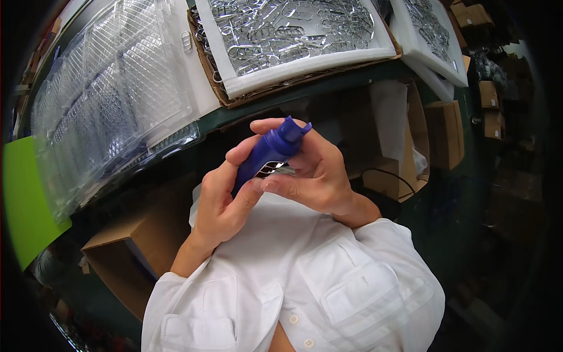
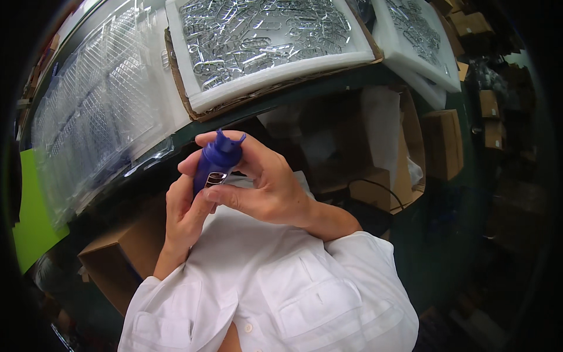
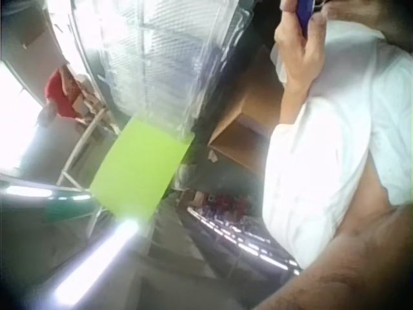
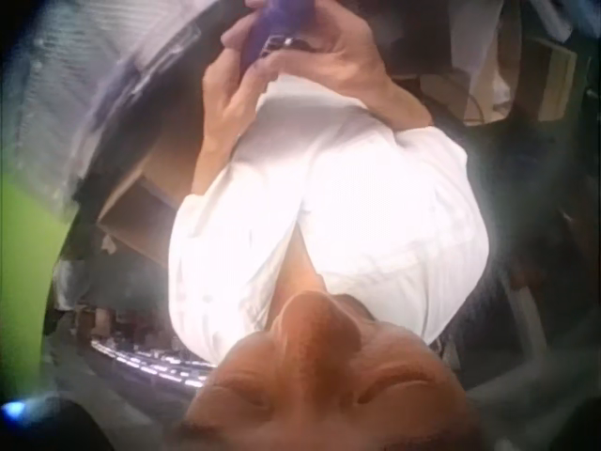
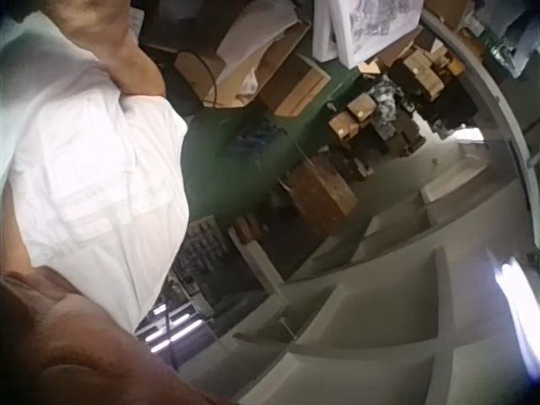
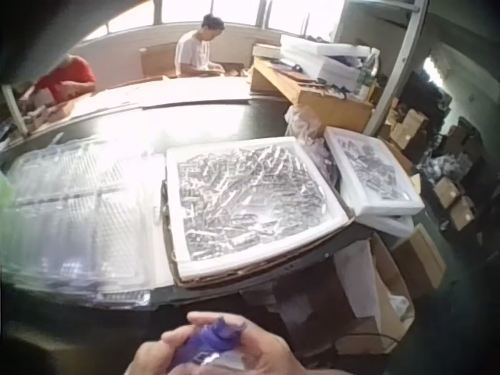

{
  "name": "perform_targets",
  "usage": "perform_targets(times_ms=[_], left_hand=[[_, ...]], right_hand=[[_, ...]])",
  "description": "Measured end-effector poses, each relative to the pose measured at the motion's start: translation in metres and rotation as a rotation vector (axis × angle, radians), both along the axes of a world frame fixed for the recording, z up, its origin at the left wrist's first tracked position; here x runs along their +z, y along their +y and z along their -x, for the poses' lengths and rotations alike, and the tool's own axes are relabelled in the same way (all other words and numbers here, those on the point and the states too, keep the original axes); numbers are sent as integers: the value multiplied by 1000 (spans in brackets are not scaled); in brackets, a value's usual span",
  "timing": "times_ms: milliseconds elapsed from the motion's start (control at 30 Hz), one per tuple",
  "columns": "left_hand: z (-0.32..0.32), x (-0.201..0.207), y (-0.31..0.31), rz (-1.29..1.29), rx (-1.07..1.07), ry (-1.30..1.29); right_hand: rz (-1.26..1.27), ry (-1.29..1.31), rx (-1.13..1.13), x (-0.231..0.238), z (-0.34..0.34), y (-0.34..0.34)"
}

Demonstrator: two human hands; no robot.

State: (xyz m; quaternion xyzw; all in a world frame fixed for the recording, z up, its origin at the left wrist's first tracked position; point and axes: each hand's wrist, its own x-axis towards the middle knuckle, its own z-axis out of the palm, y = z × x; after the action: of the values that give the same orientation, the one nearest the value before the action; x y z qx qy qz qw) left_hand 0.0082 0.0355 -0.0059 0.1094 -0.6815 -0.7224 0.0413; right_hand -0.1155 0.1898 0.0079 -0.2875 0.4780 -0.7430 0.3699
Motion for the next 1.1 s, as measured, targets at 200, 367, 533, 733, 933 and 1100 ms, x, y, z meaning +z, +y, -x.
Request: perform_targets(times_ms=[200,367,533,733,933,1100], left_hand=[[17,-5,-20,56,-41,-41],[32,-12,-27,73,-12,-99],[42,-20,-24,77,41,-61],[49,-16,-24,69,37,-148],[49,-7,-18,-138,131,-306],[37,5,-12,-642,127,-386]], right_hand=[[-119,-71,78,-3,24,-14],[-105,-126,22,-15,31,-19],[-152,-125,-37,-21,33,-23],[-242,-126,-33,-26,43,-23],[-160,-380,215,-32,72,-30],[-131,-369,329,-29,87,-39]])
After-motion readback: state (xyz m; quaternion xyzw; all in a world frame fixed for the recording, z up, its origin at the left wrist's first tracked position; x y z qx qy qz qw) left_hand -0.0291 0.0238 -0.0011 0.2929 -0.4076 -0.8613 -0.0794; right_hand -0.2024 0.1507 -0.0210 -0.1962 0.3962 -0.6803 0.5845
